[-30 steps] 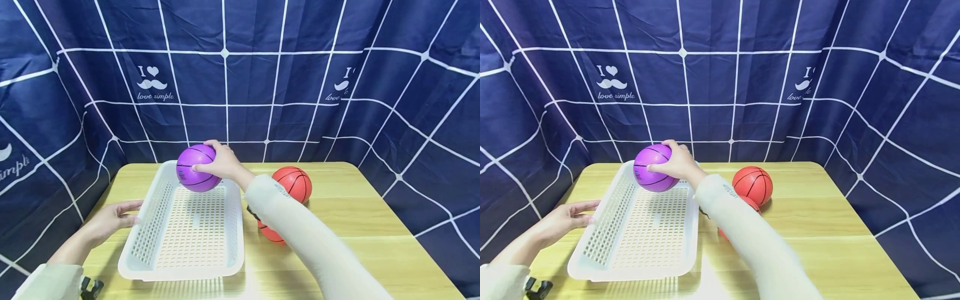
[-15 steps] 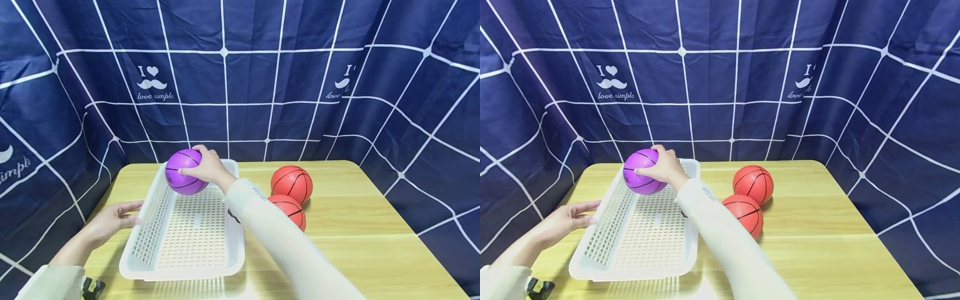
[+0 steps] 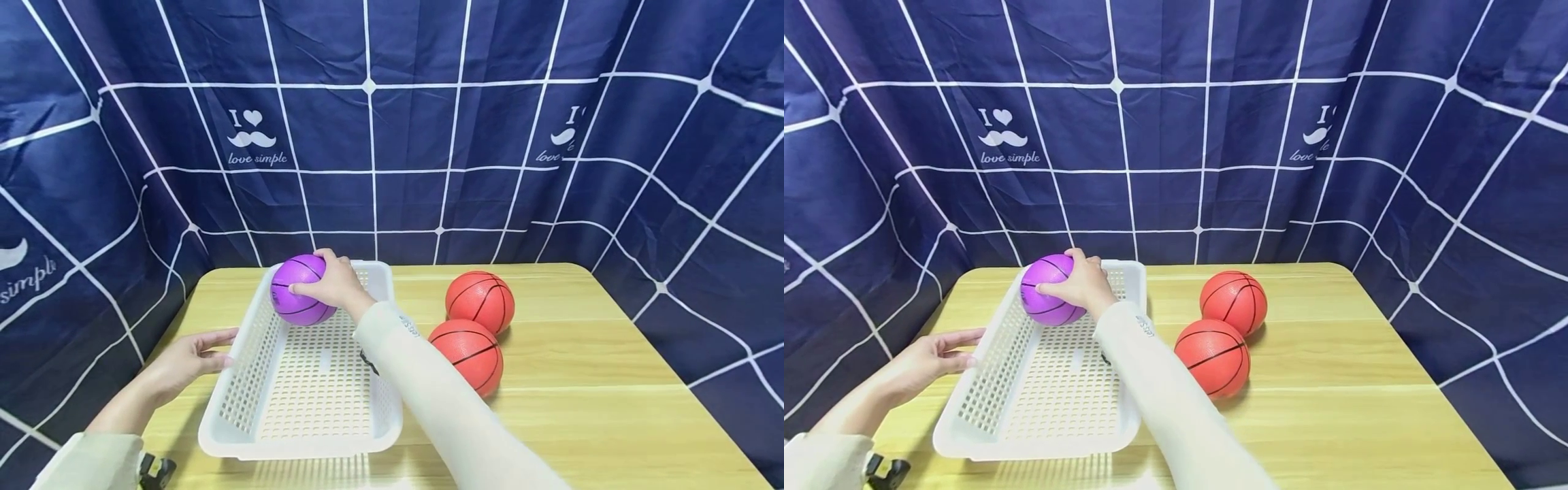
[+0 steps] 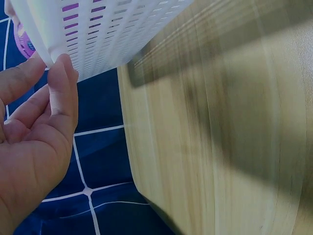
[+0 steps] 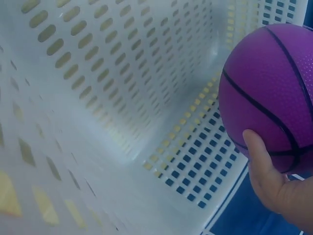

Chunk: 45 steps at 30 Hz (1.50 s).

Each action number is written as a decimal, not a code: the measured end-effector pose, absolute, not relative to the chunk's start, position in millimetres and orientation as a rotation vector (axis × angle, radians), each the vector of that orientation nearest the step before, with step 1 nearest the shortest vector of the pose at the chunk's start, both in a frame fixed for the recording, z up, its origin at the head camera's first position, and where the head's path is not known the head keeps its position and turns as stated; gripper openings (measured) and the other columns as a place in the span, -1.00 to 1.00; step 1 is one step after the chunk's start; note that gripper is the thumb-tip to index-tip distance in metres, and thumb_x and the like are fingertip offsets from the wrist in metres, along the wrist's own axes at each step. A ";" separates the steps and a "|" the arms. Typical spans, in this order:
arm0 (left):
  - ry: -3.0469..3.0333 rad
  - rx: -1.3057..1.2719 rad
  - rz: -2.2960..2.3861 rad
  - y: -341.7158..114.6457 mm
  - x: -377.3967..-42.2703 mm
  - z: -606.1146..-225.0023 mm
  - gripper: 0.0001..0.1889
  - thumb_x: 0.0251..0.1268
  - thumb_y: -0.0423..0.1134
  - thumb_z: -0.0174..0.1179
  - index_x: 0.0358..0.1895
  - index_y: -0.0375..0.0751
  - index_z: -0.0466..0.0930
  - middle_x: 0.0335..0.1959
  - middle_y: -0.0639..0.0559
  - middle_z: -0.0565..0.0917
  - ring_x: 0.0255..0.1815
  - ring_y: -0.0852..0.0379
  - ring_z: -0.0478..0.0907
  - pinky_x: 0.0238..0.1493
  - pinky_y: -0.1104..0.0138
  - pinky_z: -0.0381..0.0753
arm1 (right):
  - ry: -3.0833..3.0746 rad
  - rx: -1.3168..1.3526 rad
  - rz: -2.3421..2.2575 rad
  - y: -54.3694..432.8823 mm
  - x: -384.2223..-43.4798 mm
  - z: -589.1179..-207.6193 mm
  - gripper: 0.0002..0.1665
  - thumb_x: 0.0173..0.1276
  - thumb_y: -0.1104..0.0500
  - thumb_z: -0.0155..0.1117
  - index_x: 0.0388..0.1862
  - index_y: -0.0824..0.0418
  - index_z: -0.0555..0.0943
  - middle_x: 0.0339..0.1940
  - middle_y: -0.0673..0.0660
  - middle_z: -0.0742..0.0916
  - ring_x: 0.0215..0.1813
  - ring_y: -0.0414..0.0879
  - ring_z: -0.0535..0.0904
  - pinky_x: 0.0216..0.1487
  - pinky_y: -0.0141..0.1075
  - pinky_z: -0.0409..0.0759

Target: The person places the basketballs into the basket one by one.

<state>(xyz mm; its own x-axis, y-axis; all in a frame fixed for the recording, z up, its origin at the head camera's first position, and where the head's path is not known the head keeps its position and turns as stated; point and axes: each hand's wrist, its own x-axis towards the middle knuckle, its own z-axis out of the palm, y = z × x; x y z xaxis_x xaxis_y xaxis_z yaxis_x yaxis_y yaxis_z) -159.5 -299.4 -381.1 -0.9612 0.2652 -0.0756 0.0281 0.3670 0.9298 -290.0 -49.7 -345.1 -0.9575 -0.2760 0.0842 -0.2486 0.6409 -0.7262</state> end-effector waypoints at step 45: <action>2.384 0.234 1.667 -298.8 -160.5 -380.2 -0.36 0.23 -0.41 0.21 0.30 -0.66 0.17 0.09 -0.45 0.51 -0.11 0.22 0.58 -0.07 0.46 0.47 | 2.833 -0.536 -0.909 -64.6 -283.4 -376.8 0.22 0.01 -0.41 0.35 0.55 -0.11 -0.01 0.45 0.24 0.25 0.41 0.17 0.17 0.21 0.03 0.37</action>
